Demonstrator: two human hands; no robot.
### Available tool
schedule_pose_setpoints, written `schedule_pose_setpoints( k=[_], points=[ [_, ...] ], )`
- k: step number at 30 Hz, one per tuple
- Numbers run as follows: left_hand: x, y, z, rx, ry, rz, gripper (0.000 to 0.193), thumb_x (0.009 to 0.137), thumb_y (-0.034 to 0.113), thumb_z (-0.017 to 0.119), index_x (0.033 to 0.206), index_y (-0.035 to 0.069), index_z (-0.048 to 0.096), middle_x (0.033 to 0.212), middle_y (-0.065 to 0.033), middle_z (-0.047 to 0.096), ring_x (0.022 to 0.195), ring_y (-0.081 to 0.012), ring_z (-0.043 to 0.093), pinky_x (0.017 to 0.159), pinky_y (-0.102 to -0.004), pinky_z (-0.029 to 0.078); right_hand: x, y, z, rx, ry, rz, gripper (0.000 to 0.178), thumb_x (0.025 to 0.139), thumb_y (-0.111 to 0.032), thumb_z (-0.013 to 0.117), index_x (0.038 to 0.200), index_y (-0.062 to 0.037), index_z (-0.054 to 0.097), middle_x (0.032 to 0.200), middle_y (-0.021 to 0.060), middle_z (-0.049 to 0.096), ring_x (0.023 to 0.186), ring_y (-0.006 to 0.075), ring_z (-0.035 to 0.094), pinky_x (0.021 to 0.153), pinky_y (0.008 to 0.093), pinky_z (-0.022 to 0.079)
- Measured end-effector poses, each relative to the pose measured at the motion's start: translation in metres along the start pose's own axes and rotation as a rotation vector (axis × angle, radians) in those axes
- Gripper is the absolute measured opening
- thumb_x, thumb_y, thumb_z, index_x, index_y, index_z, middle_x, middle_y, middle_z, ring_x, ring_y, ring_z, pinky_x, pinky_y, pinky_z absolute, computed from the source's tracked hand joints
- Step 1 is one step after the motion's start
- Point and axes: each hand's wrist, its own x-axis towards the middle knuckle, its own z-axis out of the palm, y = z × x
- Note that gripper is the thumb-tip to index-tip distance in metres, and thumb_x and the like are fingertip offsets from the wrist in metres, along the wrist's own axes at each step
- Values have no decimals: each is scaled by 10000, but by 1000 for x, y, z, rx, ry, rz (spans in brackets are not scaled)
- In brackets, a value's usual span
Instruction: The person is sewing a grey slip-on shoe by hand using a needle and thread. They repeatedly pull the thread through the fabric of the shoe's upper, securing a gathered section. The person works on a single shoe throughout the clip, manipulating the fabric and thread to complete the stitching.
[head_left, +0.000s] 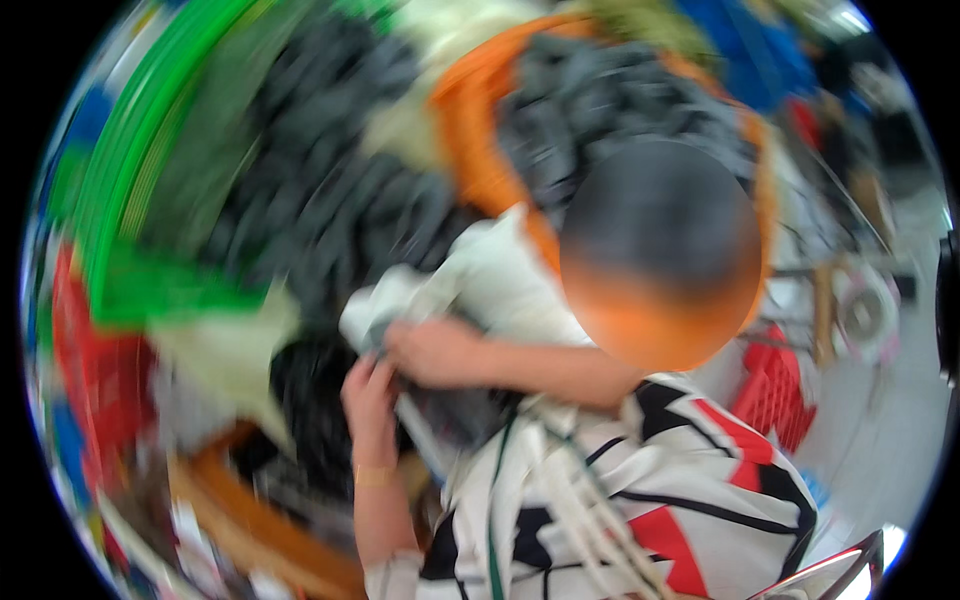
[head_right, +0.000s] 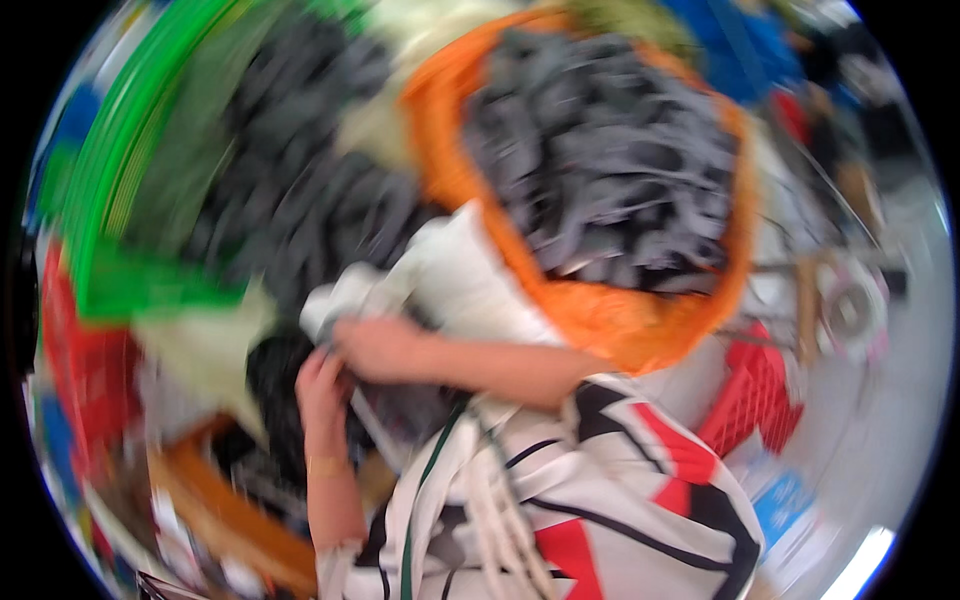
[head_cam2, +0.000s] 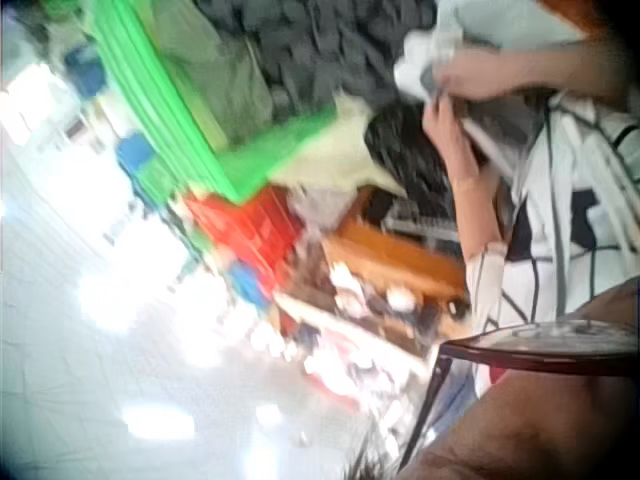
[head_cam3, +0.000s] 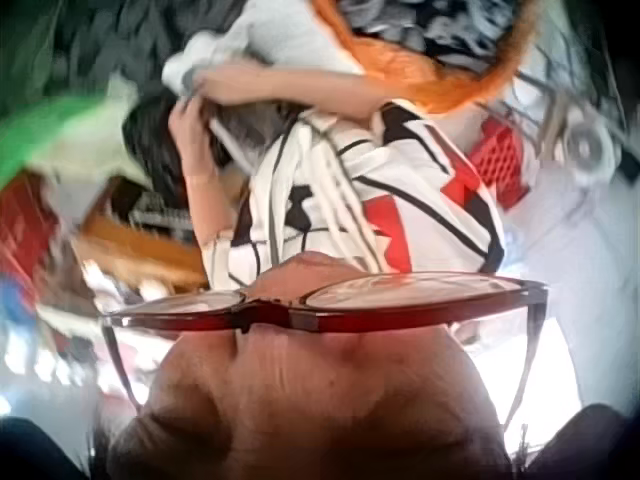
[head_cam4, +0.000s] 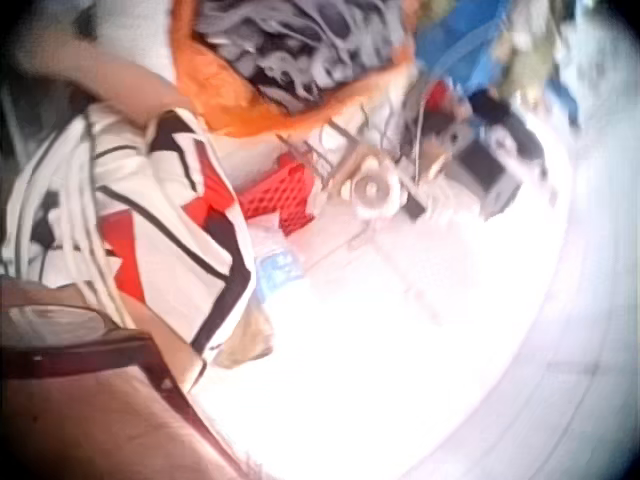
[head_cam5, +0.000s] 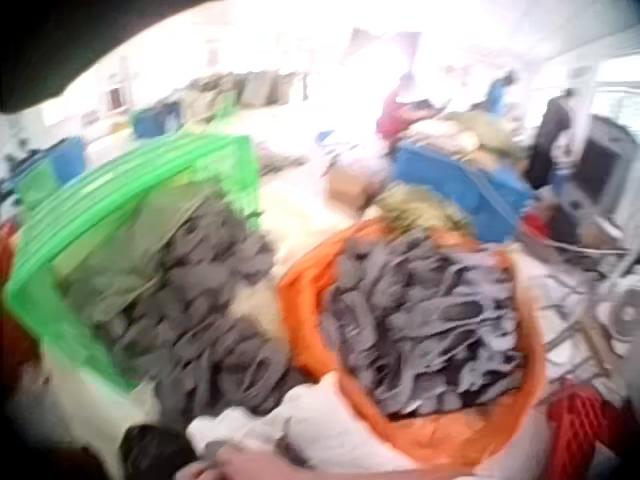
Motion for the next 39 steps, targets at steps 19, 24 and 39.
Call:
schedule_pose_setpoints(
  k=[19, 24, 39],
  points=[
    [-12, -24, -13, 71, 64, 124, 126, 890, 150, 708, 858, 53, 634, 655, 44, 529, 492, -27, 390, 440, -221, 267, 41, 7, 40, 1117, 22, 188, 223, 1021, -283, 458, 989, -70, 515, 833, 118, 650, 611, 229, 622, 552, 391, 504],
    [-15, -13, -12, 99, 5, 100, 131, 888, 148, 687, 813, 46, 655, 676, 28, 567, 544, -57, 484, 484, -221, 352, -11, 20, -14, 1507, -125, 459, 174, 1001, -273, 501, 906, -130, 520, 641, 19, 521, 528, 132, 527, 487, 274, 443],
    [5, -33, 2, 60, -11, 65, 153, 880, 183, 731, 877, 41, 673, 703, 16, 604, 528, -37, 505, 489, -192, 427, -42, 116, -100, 1153, 740, 153, 159, 915, -2, 570, 1063, -54, 545, 752, 13, 545, 674, 138, 585, 861, 348, 536]
  ],
)
